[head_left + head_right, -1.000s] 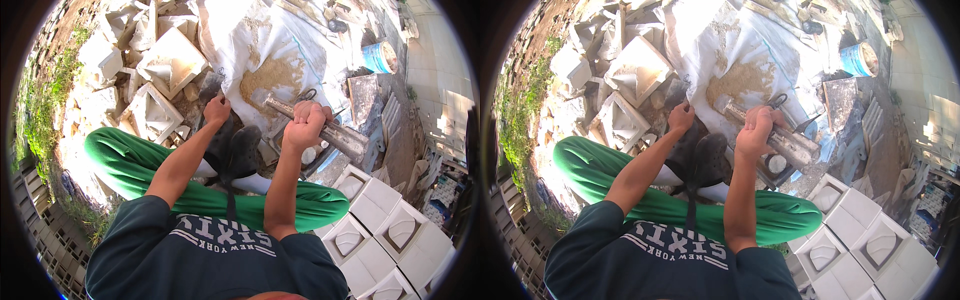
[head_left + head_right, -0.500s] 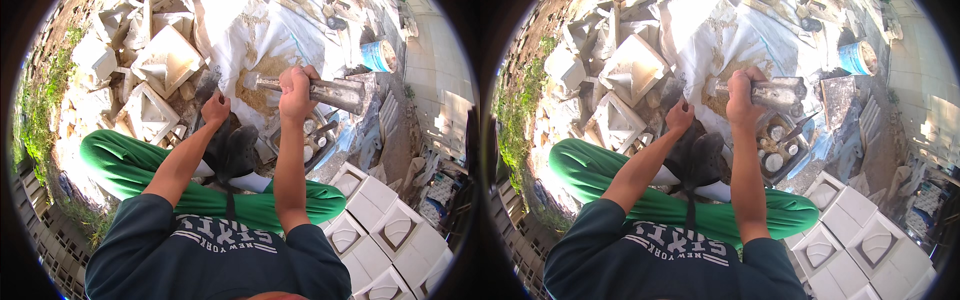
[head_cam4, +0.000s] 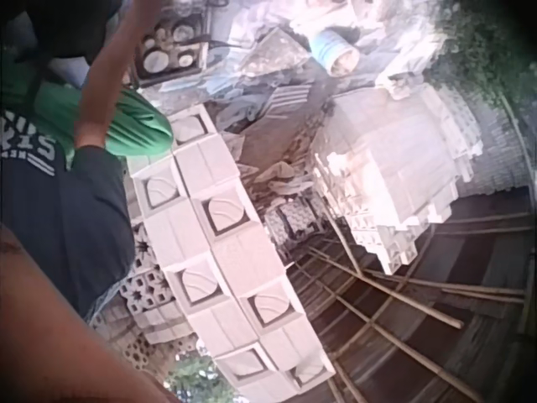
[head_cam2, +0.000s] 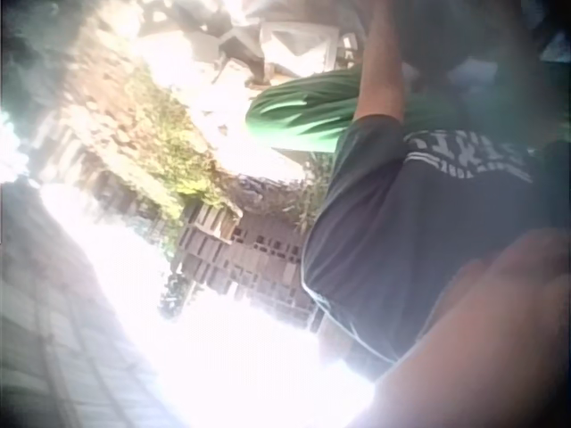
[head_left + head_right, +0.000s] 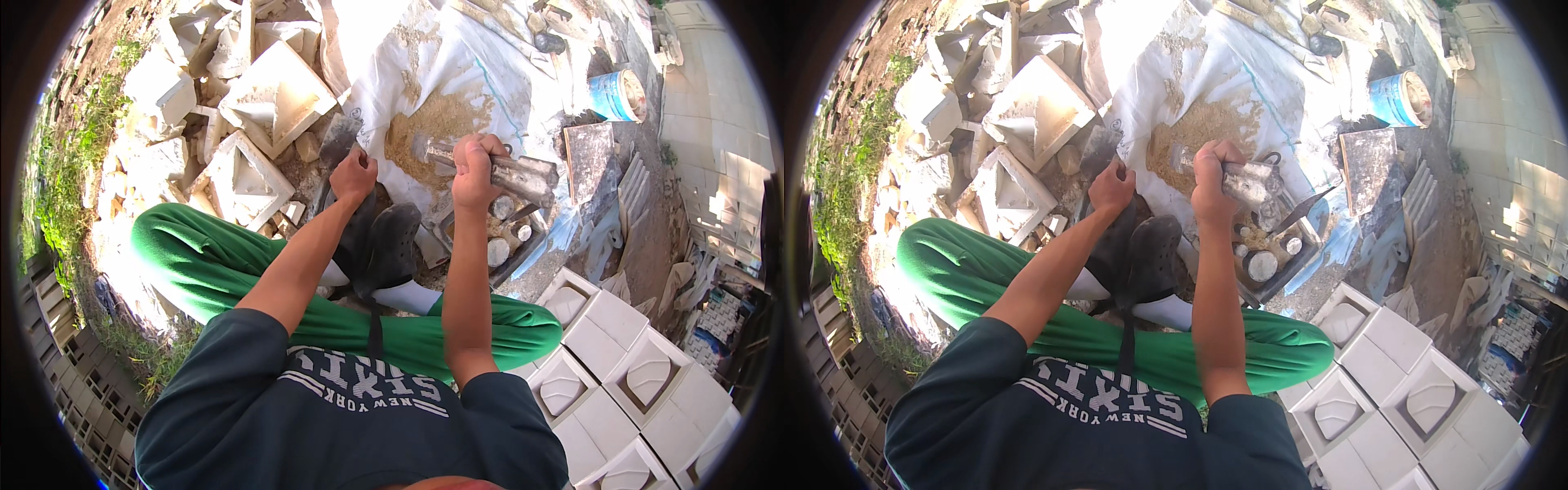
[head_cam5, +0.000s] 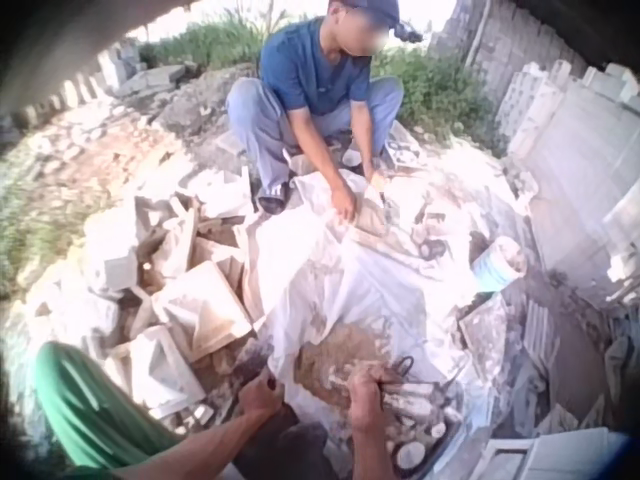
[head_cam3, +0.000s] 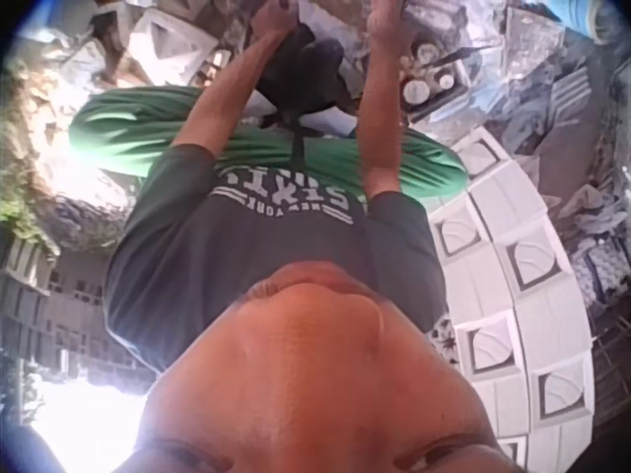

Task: The person crushes and scrapes a sand mixture on a sheet using a metal tool and a trowel, holds a mold frame by hand, and continues scraping the sand mixture.

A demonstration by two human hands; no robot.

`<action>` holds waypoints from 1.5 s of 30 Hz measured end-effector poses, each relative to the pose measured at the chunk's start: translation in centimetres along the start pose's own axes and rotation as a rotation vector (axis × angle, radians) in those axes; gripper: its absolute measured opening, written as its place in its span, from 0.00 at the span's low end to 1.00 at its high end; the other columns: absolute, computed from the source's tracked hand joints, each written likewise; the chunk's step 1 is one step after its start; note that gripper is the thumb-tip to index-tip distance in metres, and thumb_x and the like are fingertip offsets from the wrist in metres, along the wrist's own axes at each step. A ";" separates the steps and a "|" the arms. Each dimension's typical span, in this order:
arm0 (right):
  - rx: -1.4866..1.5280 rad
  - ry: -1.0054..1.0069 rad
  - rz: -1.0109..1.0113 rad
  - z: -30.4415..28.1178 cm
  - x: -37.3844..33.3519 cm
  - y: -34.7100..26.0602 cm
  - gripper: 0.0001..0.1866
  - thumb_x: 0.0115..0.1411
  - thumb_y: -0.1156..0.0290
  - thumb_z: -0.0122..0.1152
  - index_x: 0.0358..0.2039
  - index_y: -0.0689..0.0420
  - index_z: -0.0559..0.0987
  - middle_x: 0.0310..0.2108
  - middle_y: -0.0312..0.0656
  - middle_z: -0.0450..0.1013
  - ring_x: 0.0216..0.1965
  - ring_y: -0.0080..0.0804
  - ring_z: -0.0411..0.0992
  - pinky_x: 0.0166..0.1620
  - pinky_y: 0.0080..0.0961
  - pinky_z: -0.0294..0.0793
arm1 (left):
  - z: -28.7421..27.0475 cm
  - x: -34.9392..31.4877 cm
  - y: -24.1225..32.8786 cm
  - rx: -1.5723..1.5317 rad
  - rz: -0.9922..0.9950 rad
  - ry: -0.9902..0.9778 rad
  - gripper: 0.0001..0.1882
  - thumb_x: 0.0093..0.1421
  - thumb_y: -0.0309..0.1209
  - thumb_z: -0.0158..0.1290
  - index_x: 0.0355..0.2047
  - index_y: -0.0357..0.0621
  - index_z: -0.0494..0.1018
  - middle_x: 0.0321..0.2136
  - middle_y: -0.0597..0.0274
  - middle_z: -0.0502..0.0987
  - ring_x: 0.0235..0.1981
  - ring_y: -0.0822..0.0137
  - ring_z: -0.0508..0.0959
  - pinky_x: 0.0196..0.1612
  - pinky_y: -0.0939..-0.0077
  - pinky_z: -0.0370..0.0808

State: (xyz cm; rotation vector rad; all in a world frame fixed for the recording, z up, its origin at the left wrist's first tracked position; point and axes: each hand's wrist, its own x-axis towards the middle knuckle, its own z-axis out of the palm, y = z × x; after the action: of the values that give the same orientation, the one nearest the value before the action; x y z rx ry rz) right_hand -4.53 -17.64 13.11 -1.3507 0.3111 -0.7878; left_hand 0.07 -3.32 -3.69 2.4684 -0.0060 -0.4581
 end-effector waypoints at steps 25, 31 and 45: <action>0.049 -0.158 0.070 2.1 3.0 -1.8 0.16 0.52 0.80 0.47 0.12 0.54 0.57 0.10 0.31 0.53 0.14 0.18 0.49 0.19 0.21 0.50 | -0.2 -0.7 -1.4 0.010 -0.023 0.012 0.10 0.52 0.41 0.51 0.28 0.49 0.72 0.25 0.61 0.79 0.30 0.55 0.79 0.34 0.61 0.73; 0.012 -0.126 0.044 1.3 0.3 2.8 0.15 0.53 0.79 0.47 0.13 0.54 0.57 0.10 0.32 0.55 0.13 0.18 0.50 0.19 0.20 0.50 | -0.2 -0.3 0.0 -0.028 -0.048 -0.057 0.13 0.52 0.43 0.51 0.32 0.50 0.74 0.29 0.60 0.79 0.34 0.56 0.79 0.39 0.61 0.73; -0.016 0.108 0.075 1.1 0.5 6.0 0.15 0.52 0.81 0.48 0.13 0.54 0.59 0.10 0.32 0.57 0.12 0.19 0.53 0.18 0.20 0.53 | 0.6 -0.1 -0.1 -0.021 0.002 0.047 0.10 0.52 0.41 0.52 0.31 0.53 0.75 0.26 0.63 0.79 0.31 0.57 0.79 0.36 0.63 0.74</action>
State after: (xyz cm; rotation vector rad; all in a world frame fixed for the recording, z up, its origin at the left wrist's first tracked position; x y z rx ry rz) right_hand -1.50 -17.05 7.79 -1.3065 0.4518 -0.7982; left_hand -0.20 -3.54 -4.21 2.4574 0.0154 -0.3974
